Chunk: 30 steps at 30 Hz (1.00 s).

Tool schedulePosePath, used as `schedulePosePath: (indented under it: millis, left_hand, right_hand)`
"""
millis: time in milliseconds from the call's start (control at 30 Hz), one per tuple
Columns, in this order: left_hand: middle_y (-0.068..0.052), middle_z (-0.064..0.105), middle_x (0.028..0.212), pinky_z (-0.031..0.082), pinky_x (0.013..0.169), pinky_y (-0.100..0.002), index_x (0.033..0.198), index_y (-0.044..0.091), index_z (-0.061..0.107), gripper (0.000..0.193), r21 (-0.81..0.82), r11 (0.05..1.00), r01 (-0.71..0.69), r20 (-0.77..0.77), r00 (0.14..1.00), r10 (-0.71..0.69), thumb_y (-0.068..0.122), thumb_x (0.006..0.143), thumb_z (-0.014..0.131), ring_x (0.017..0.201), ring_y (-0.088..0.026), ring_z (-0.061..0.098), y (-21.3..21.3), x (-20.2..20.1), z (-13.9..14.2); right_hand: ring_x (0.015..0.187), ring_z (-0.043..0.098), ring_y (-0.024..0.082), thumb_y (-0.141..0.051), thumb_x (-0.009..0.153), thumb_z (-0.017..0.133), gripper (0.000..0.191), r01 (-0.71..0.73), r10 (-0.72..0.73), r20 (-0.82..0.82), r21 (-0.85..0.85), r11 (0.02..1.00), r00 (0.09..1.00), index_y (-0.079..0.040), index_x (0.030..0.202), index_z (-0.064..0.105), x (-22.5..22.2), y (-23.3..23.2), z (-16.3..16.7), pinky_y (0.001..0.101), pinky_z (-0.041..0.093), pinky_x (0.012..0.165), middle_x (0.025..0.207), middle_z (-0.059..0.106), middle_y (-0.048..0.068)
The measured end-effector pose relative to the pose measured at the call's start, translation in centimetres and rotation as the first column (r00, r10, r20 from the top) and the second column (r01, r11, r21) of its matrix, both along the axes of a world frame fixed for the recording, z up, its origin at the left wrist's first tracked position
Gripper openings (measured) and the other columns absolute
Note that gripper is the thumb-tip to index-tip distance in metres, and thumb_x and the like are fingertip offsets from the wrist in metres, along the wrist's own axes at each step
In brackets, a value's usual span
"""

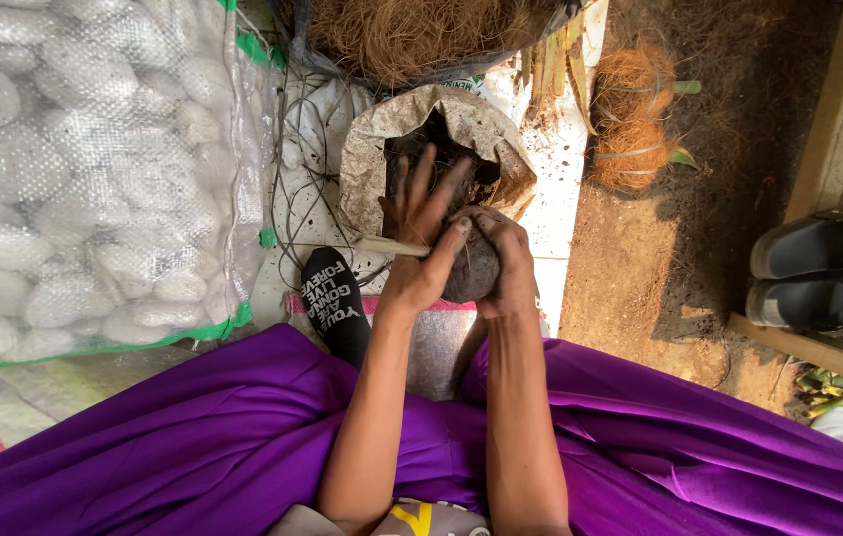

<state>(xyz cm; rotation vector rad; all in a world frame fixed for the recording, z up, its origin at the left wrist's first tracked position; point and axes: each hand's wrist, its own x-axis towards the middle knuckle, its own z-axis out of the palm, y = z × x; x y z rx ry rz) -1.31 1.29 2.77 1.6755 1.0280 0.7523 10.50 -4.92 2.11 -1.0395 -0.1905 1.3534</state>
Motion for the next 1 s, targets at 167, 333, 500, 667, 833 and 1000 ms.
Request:
schedulePosePath:
  millis: [167,333,500,667,833,1000]
  left_hand:
    - [-0.023,0.042,0.148,0.043,0.108,-0.058,0.147,0.009,0.050,0.070,-0.700,0.704,0.119,0.500,0.786,0.364,0.057,0.096,0.056,0.136,-0.038,0.041,-0.6,0.7,-1.6]
    - [-0.011,0.068,0.121,0.059,0.093,-0.036,0.132,0.001,0.062,0.042,-0.792,0.557,0.250,0.593,0.532,0.604,0.030,0.102,0.064,0.108,-0.023,0.069,-1.5,0.7,-2.2]
    - [-0.013,0.076,0.096,0.068,0.078,-0.039,0.106,-0.002,0.071,0.024,-0.645,0.756,0.112,0.575,0.723,0.383,0.014,0.092,0.060,0.083,-0.026,0.077,-0.8,0.2,-1.8]
    - [-0.018,0.076,0.108,0.060,0.098,-0.046,0.117,-0.002,0.073,0.030,-0.364,0.923,0.126,0.574,0.811,0.116,0.019,0.099,0.063,0.101,-0.029,0.073,-0.7,-0.5,0.2]
    - [-0.008,0.044,0.166,0.015,0.134,-0.060,0.151,0.016,0.056,0.056,0.202,0.977,-0.074,0.207,0.978,0.031,0.048,0.106,0.047,0.160,-0.031,0.025,-0.3,0.3,1.7]
    - [-0.005,0.032,0.174,-0.009,0.130,-0.070,0.156,0.021,0.052,0.063,0.228,0.964,-0.139,-0.006,0.990,0.144,0.055,0.105,0.037,0.165,-0.034,0.009,-0.7,0.2,1.9]
  right_hand:
    - [0.116,0.067,0.029,-0.025,0.103,0.050,0.034,0.053,-0.230,0.574,0.308,0.950,0.786,0.000,0.098,0.074,-1.3,0.9,2.6,0.0459,0.050,0.111,0.113,0.075,0.014]
    - [0.127,0.068,0.032,-0.040,0.105,0.052,0.046,0.053,-0.274,0.815,0.288,0.956,0.510,-0.004,0.087,0.074,-3.1,1.6,3.7,0.0565,0.031,0.133,0.105,0.076,0.013]
    - [0.154,0.041,0.033,-0.066,0.100,0.048,0.070,0.140,-0.230,0.265,0.320,0.937,0.936,-0.010,0.142,0.058,-3.1,1.6,3.5,0.0525,0.033,0.128,0.158,0.050,0.017]
    - [0.159,0.031,0.036,-0.068,0.099,0.049,0.087,0.028,-0.089,0.278,0.213,0.977,0.956,-0.008,0.161,0.033,-1.9,1.2,3.2,0.0486,0.031,0.131,0.169,0.032,0.020]
    - [0.130,0.058,0.038,-0.063,0.096,0.048,0.079,0.091,-0.063,-0.289,0.086,0.992,0.955,-0.001,0.144,0.053,0.0,0.1,1.1,0.0488,0.052,0.108,0.145,0.056,0.025]
    - [0.094,0.068,0.029,-0.025,0.102,0.066,0.035,-0.009,0.015,-0.048,0.117,0.993,0.999,0.009,0.112,0.070,0.3,-0.8,-1.4,0.0387,0.060,0.085,0.112,0.071,0.023]
